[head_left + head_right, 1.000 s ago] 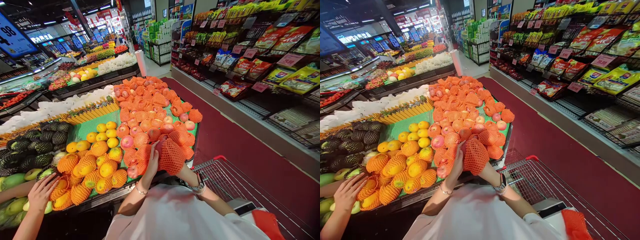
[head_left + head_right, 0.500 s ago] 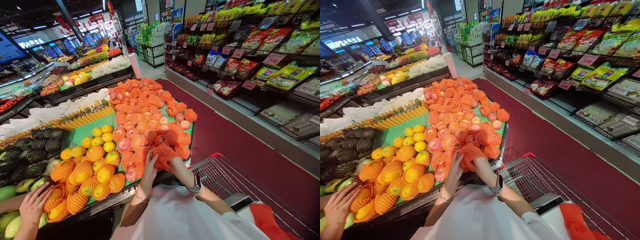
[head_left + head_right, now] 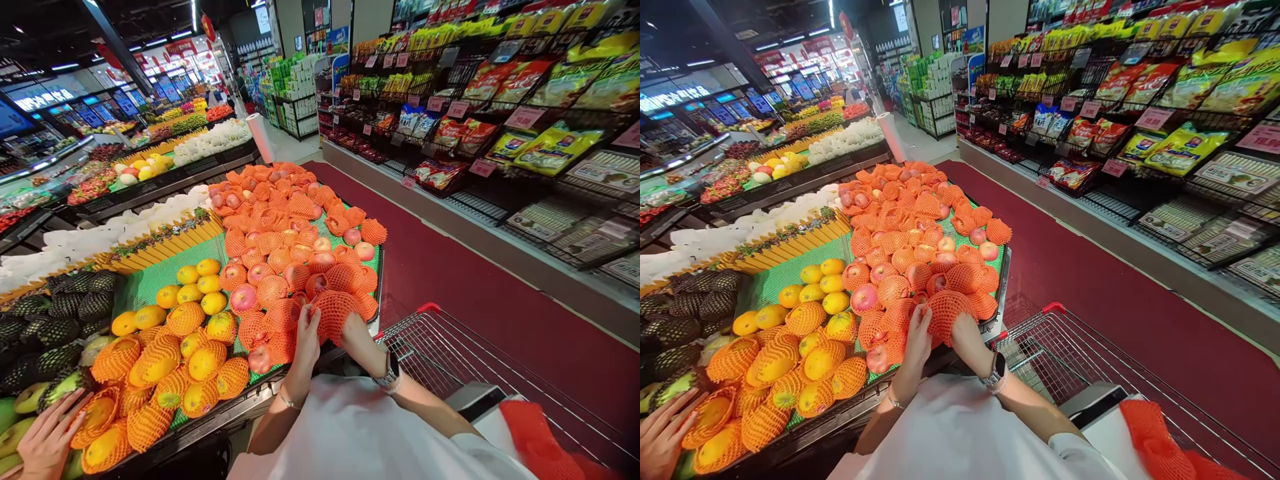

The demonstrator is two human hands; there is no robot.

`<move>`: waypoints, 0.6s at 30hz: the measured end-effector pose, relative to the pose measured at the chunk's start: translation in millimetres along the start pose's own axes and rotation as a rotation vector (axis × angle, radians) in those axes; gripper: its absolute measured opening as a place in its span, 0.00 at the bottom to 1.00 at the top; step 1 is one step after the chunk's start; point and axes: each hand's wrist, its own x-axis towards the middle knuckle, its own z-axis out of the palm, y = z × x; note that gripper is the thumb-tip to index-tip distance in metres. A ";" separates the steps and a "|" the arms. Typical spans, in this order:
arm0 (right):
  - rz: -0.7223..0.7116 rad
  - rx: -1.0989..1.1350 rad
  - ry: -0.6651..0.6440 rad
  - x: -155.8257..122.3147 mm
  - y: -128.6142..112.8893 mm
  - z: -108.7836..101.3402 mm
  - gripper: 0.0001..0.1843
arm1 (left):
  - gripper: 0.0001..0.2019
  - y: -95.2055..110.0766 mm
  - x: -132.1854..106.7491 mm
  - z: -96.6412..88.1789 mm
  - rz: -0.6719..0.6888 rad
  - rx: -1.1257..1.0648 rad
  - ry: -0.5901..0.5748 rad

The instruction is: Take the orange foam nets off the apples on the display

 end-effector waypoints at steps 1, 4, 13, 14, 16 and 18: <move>-0.003 0.031 -0.004 1.6 0.9 -1.7 0.17 | 0.16 -0.6 -0.1 -2.1 -0.010 0.014 -0.018; 0.005 0.106 -0.003 5.6 -0.1 -9.3 0.18 | 0.16 0.0 1.0 -7.5 -0.011 0.047 -0.042; -0.022 0.201 -0.059 16.2 -16.7 -18.3 0.17 | 0.15 1.6 -2.7 -22.6 0.033 0.014 0.054; -0.012 0.184 -0.069 17.6 -17.5 -17.9 0.17 | 0.14 5.2 -2.1 -23.3 0.021 0.009 0.055; 0.013 0.142 -0.082 19.6 -18.8 -17.2 0.15 | 0.14 16.9 -2.3 -26.9 -0.004 0.003 0.052; -0.002 0.124 -0.090 20.2 -19.4 -17.9 0.13 | 0.13 34.8 -8.8 -42.7 -0.026 0.005 0.040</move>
